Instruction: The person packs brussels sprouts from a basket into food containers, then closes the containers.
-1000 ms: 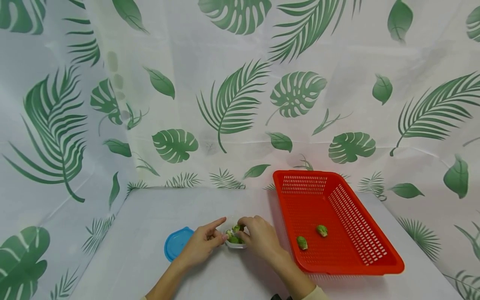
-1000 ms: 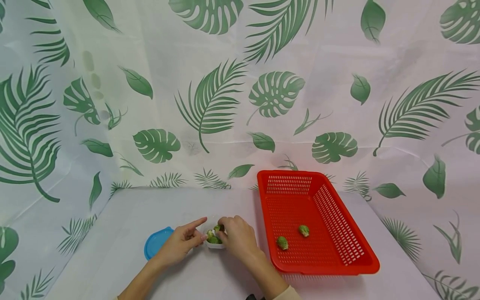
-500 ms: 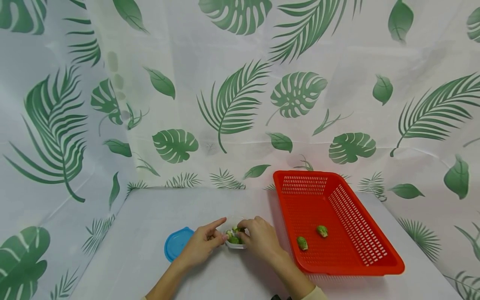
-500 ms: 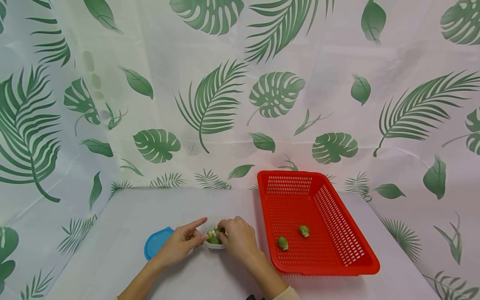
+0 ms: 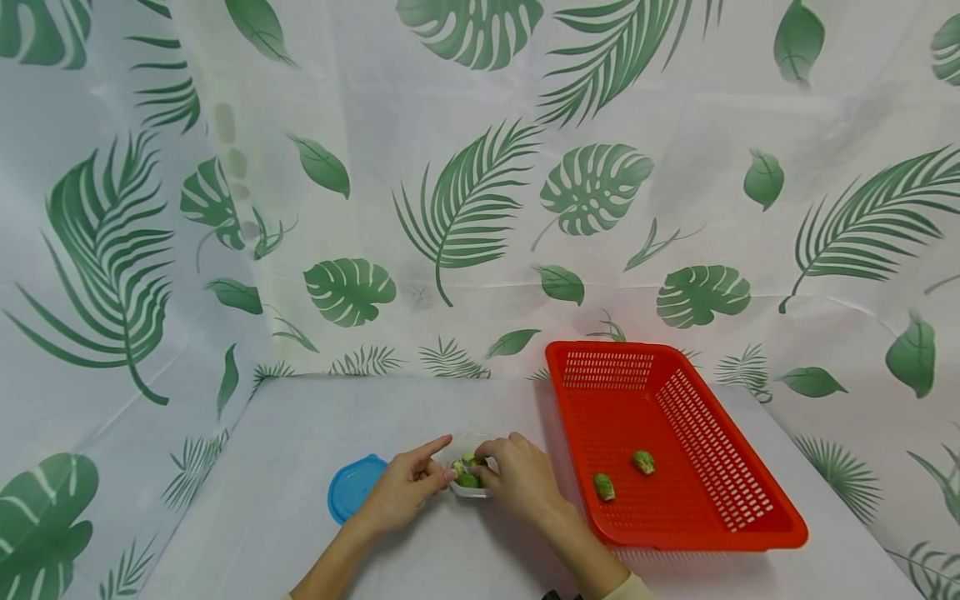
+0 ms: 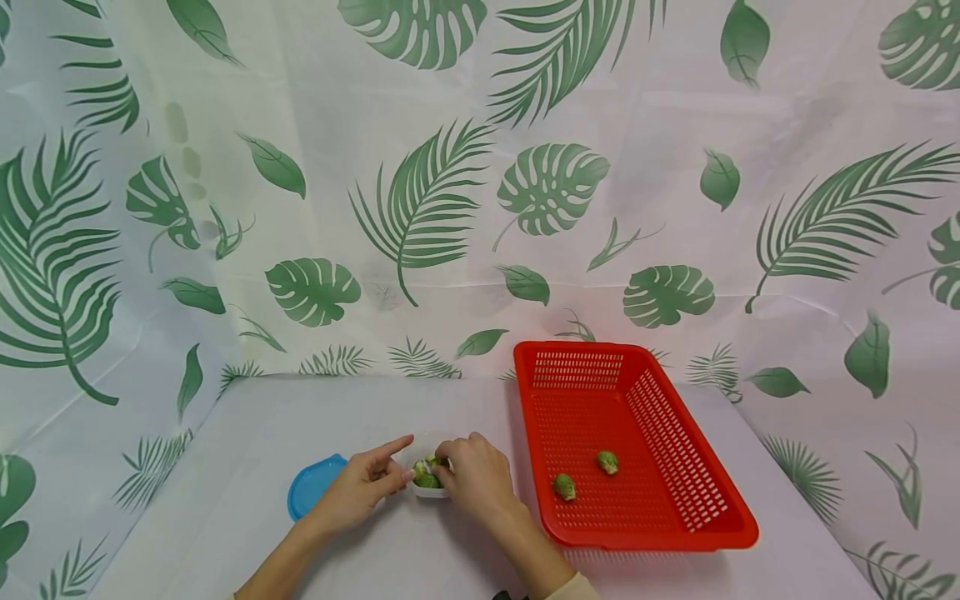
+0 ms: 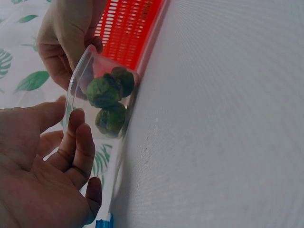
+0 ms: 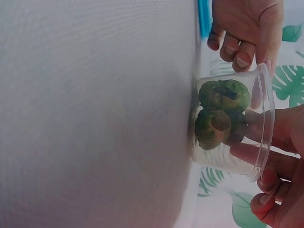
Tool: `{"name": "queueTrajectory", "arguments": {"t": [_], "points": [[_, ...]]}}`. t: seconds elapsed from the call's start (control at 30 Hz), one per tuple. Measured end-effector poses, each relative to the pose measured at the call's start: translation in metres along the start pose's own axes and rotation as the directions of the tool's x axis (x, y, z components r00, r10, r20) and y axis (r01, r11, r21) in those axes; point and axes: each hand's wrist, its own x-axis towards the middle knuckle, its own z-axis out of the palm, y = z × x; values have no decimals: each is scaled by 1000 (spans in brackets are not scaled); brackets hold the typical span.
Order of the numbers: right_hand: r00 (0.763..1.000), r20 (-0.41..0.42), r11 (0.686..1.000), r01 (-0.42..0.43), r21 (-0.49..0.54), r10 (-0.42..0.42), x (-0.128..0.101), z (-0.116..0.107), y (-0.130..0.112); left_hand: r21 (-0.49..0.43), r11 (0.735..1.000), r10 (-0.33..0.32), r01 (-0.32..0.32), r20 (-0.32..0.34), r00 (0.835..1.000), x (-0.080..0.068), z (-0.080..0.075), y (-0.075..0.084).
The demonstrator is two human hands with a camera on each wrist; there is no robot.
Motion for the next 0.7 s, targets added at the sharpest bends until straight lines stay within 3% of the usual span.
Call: {"name": "queueTrajectory", "arguments": {"t": [0.43,0.7], "points": [[1000,-23,1000,11,3,-11,-1,-1,-1,5,1000,-3,3,-7,1000,0,1,0],[995,-97,999,38,22,-35,-3,-8,-7,3,1000,3,-3,-9,1000,0,0,1]]}}
